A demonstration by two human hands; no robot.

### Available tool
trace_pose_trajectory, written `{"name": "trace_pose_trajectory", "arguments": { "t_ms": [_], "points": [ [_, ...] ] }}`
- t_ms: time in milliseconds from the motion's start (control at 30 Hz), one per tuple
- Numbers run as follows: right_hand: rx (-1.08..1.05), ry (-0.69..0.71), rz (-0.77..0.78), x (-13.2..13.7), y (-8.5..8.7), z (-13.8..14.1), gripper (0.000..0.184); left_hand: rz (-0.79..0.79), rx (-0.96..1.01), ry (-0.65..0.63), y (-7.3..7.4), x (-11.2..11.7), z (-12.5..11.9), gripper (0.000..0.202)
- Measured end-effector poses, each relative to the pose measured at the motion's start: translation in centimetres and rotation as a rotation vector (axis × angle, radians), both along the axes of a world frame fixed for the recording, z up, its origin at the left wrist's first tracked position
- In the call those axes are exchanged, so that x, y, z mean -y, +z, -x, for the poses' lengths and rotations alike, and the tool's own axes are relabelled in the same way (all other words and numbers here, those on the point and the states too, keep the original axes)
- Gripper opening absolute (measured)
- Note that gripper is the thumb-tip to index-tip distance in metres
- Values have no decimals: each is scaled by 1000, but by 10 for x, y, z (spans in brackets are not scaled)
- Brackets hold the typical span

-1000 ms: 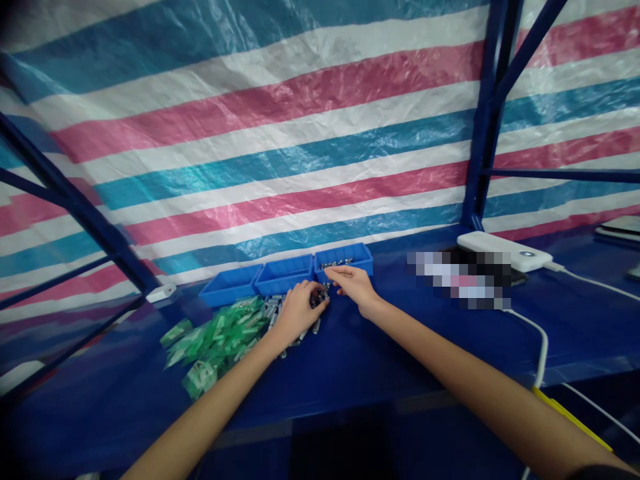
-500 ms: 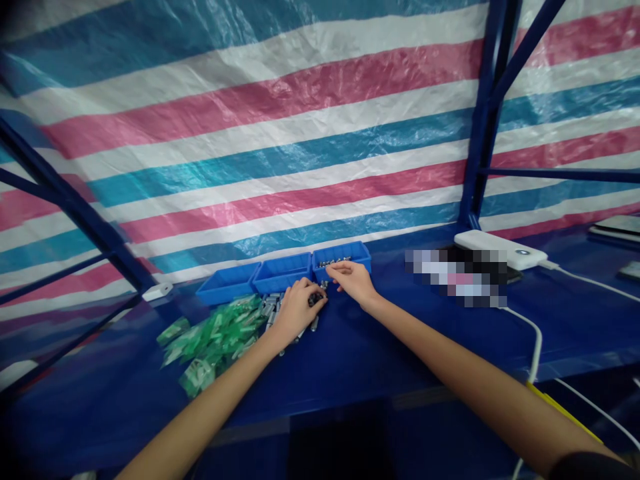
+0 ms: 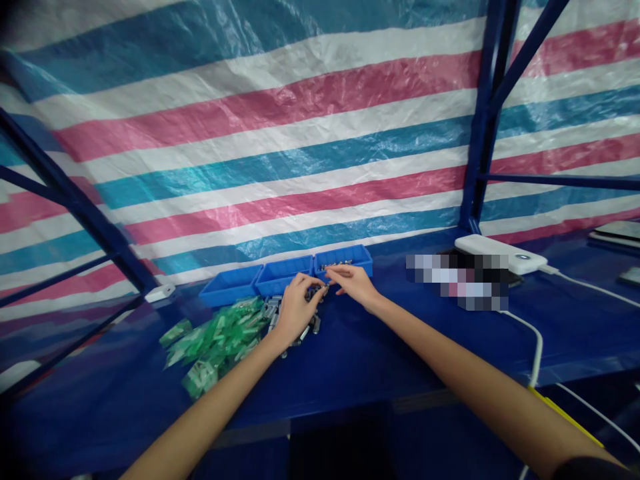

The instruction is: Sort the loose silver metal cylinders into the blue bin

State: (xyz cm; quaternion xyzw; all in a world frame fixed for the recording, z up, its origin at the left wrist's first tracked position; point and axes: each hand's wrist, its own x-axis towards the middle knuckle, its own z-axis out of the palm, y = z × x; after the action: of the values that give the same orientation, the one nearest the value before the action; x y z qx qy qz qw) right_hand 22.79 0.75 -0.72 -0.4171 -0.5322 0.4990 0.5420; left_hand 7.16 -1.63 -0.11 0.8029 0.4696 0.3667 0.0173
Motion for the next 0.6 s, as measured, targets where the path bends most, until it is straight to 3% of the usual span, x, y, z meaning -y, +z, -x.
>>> {"name": "trace_pose_trajectory", "arguments": {
  "t_ms": [233, 600],
  "points": [
    [-216, 290, 212, 6, -3, 7, 22, -92, 198, -2, 5, 1, 0, 15],
    [-336, 255, 257, 9, 1, 8, 20, -135, 208, -2, 4, 2, -1, 9]
  ]
}}
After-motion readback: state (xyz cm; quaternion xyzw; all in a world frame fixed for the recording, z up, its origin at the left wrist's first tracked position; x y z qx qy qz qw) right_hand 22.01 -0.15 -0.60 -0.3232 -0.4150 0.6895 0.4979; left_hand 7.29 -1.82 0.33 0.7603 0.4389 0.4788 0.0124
